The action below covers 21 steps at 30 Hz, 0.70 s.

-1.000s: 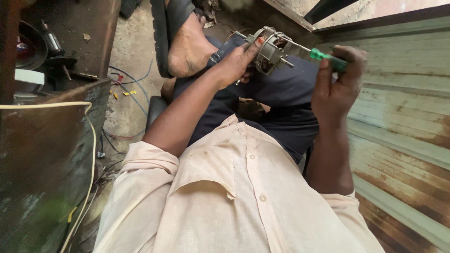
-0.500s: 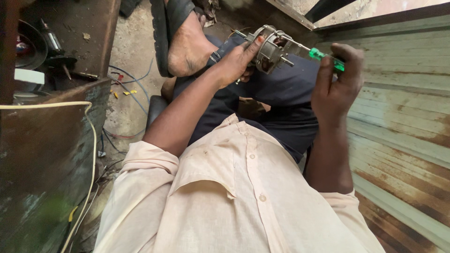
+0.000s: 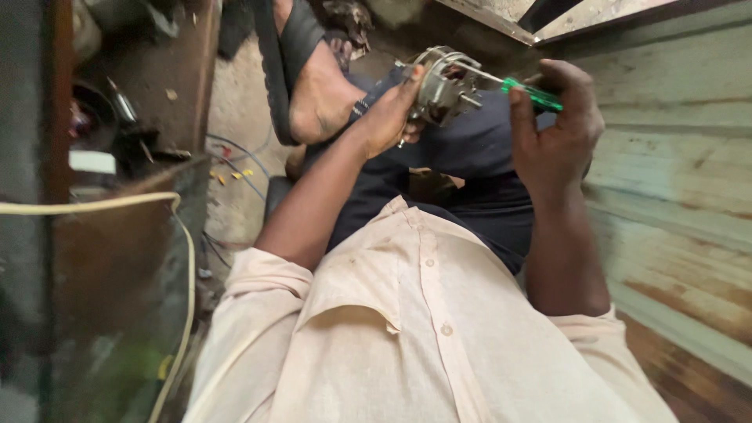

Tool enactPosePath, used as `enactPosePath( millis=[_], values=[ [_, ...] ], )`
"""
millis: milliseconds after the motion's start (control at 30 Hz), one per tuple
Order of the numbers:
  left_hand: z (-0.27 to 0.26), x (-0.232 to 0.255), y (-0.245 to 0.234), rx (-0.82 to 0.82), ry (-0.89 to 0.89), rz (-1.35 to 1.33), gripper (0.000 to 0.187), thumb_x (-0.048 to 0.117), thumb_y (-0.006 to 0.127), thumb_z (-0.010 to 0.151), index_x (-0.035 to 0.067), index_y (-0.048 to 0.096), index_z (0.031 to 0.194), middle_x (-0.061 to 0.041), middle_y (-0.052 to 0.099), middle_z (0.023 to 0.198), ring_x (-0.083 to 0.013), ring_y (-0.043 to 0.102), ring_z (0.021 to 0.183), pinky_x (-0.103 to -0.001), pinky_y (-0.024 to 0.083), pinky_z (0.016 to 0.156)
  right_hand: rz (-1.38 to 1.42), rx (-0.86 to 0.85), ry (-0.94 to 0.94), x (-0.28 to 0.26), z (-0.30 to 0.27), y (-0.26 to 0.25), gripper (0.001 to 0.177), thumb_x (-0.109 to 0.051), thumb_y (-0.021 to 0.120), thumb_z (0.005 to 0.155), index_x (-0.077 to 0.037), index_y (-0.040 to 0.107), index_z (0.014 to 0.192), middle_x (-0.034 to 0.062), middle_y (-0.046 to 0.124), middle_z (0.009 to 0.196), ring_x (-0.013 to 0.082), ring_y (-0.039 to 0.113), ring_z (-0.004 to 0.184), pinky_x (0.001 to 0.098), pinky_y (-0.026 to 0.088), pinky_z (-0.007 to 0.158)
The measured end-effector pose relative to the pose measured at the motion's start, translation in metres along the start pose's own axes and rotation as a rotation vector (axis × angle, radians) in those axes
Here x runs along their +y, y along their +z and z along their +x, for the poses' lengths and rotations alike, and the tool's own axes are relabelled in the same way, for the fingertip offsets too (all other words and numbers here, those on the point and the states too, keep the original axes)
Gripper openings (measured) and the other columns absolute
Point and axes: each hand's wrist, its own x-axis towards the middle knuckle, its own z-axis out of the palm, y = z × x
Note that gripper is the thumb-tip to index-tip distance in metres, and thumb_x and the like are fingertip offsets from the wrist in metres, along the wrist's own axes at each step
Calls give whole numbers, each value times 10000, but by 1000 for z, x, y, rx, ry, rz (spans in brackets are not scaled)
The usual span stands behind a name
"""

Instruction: The person sits and uses a screwdriver to adjust screws on a small electrical component held in their hands. They repeatedly tighten and loosen screws while rotating the component to access different sides.

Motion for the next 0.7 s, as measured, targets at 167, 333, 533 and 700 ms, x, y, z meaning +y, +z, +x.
enactPosePath(
  millis=[167, 333, 533, 700],
  values=[
    [1, -10, -3, 43, -2, -135, 753, 770, 443, 950, 68, 594, 1176, 0, 503, 803, -97, 403, 615, -264, 337, 534, -44, -3, -140, -15, 10, 0, 272, -55, 743, 1112, -22, 571, 1320, 141, 676, 1093, 236, 741, 975, 327, 615, 823],
    [1, -13, -1, 111, 68, -151, 764, 763, 394, 952, 69, 590, 1204, -23, 562, 820, -101, 410, 597, -269, 331, 517, -273, -18, -166, -24, 18, -6, 254, -154, 833, 1088, -75, 619, 1199, 104, 640, 961, 288, 668, 845, 408, 537, 751],
    [-2, -11, 4, 118, 80, -127, 806, 773, 395, 962, 40, 583, 1243, -30, 579, 871, -101, 401, 614, -274, 331, 544, -20, -69, -235, -19, 24, -7, 278, -54, 718, 1092, -36, 535, 1300, 154, 606, 1108, 276, 661, 1011, 370, 559, 865],
    [-1, -12, 5, 147, 56, -103, 809, 777, 397, 949, 42, 567, 1239, -32, 581, 876, -102, 399, 613, -271, 330, 544, 99, -11, -260, 5, 13, -13, 338, 30, 645, 1079, -8, 440, 1345, 167, 576, 1201, 282, 652, 1074, 366, 563, 906]
  ],
)
